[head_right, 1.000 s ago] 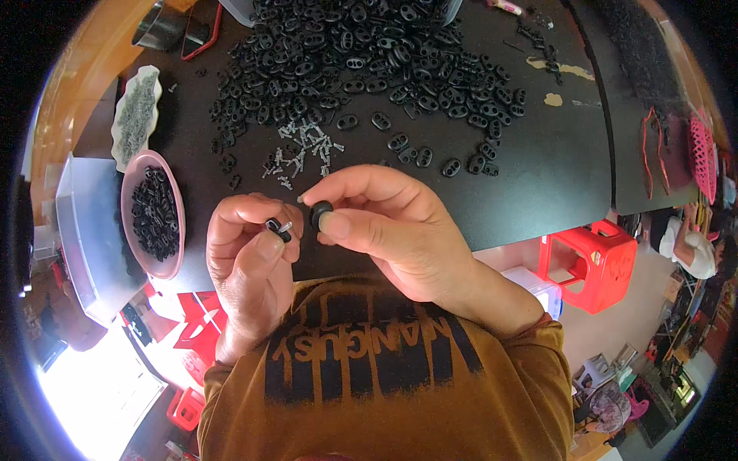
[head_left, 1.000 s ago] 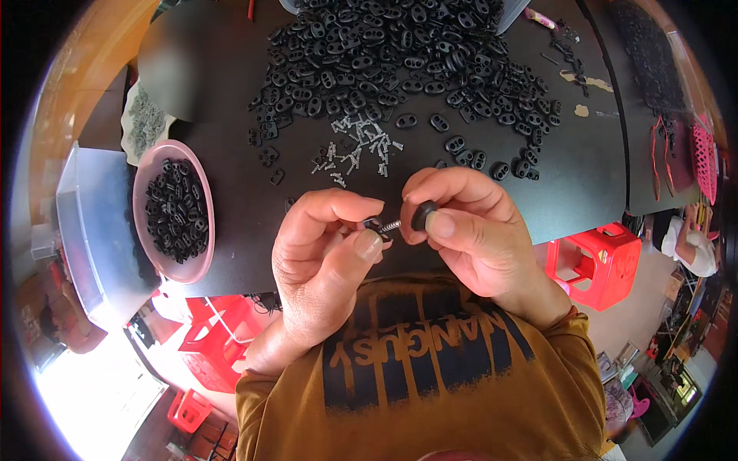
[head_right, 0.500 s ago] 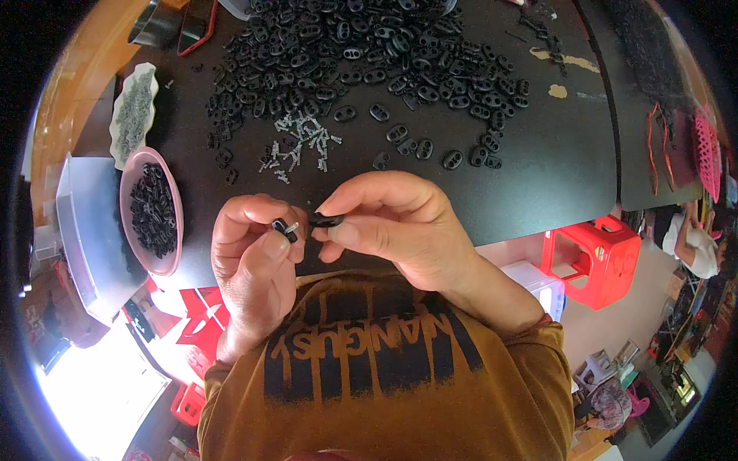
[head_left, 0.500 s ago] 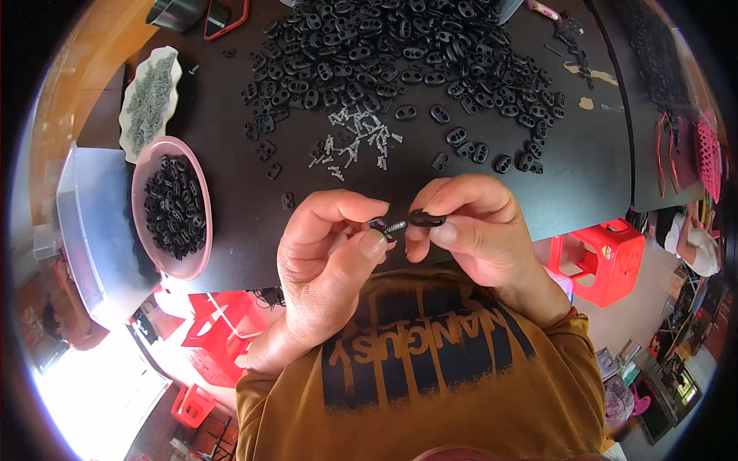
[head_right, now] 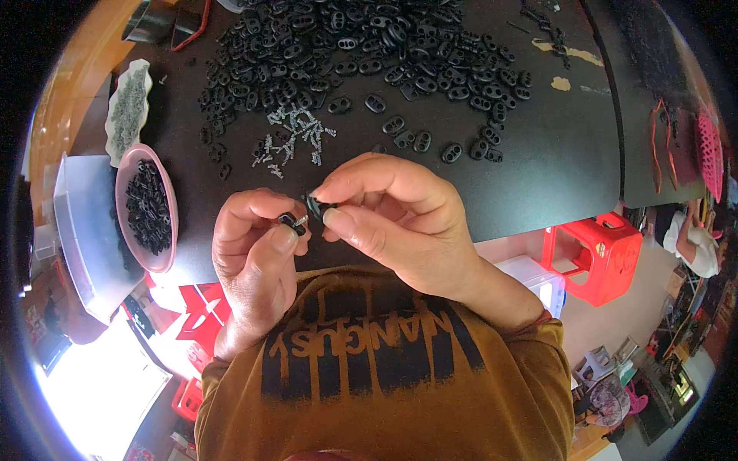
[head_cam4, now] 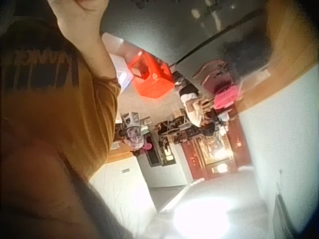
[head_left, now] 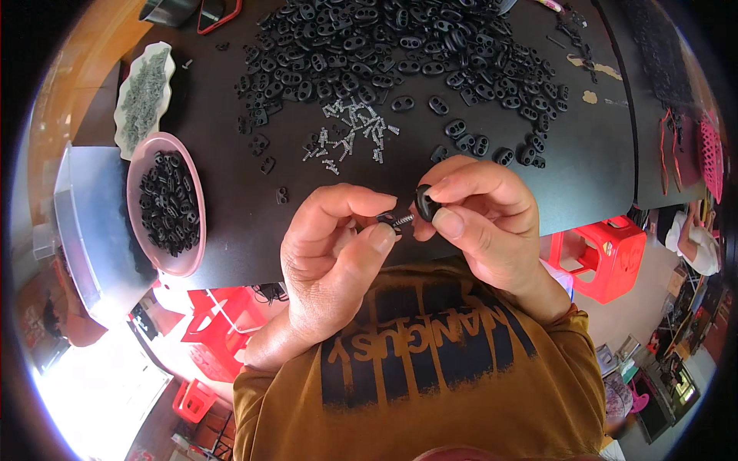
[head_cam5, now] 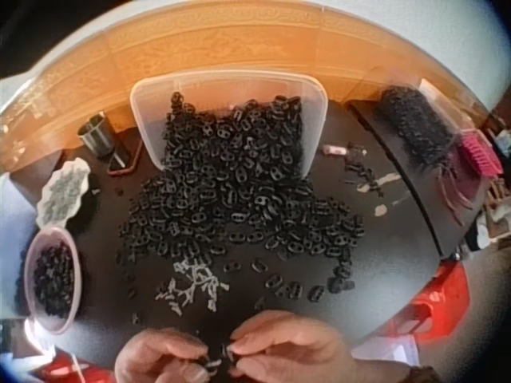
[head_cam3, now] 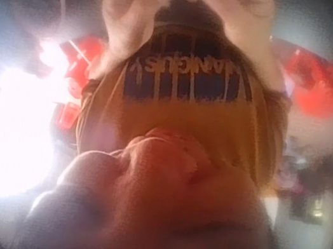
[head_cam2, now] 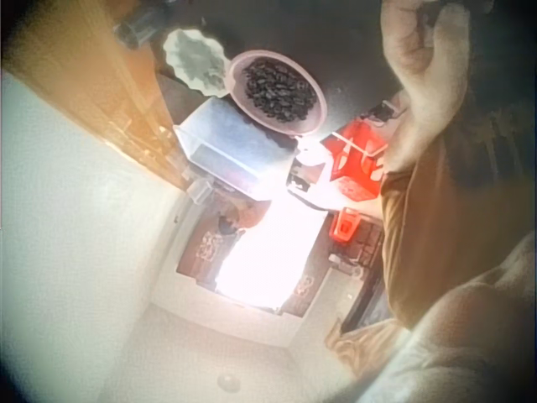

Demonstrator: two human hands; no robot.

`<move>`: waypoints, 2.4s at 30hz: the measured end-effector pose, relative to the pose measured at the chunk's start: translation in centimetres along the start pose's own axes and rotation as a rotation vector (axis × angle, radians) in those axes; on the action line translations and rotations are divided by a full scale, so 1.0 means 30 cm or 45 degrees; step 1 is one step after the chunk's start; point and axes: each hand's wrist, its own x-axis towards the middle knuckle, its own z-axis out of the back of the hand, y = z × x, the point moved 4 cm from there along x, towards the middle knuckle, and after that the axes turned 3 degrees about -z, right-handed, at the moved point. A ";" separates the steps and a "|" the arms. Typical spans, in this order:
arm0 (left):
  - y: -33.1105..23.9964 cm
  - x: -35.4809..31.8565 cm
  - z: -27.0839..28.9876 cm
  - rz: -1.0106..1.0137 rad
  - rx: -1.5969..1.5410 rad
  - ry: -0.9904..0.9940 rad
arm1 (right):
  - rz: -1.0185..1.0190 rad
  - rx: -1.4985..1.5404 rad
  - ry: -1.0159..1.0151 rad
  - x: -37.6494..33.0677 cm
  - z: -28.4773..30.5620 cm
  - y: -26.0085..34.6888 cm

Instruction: The person assembles small plastic spring-loaded toggles by hand, inserting a metal spring and a plastic toggle cap into a plastic toggle base.

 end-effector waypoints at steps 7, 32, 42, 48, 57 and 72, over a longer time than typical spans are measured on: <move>-0.001 0.011 -0.024 -0.027 0.004 -0.005 | 0.037 -0.136 0.069 0.011 -0.010 0.023; 0.009 -0.014 0.011 -0.054 0.397 -0.059 | 0.323 -0.873 0.197 0.030 -0.030 0.049; 0.010 -0.018 0.016 -0.113 0.232 0.010 | 0.180 -0.716 0.133 0.032 -0.043 0.053; -0.003 -0.021 0.006 -0.126 0.277 0.048 | 0.292 -0.829 0.167 0.027 -0.050 0.052; -0.002 -0.036 0.002 -0.129 0.425 -0.023 | 0.308 -0.862 0.142 0.014 -0.065 0.055; 0.010 -0.039 -0.006 0.030 0.241 -0.090 | 0.251 -0.689 0.051 0.017 -0.053 0.047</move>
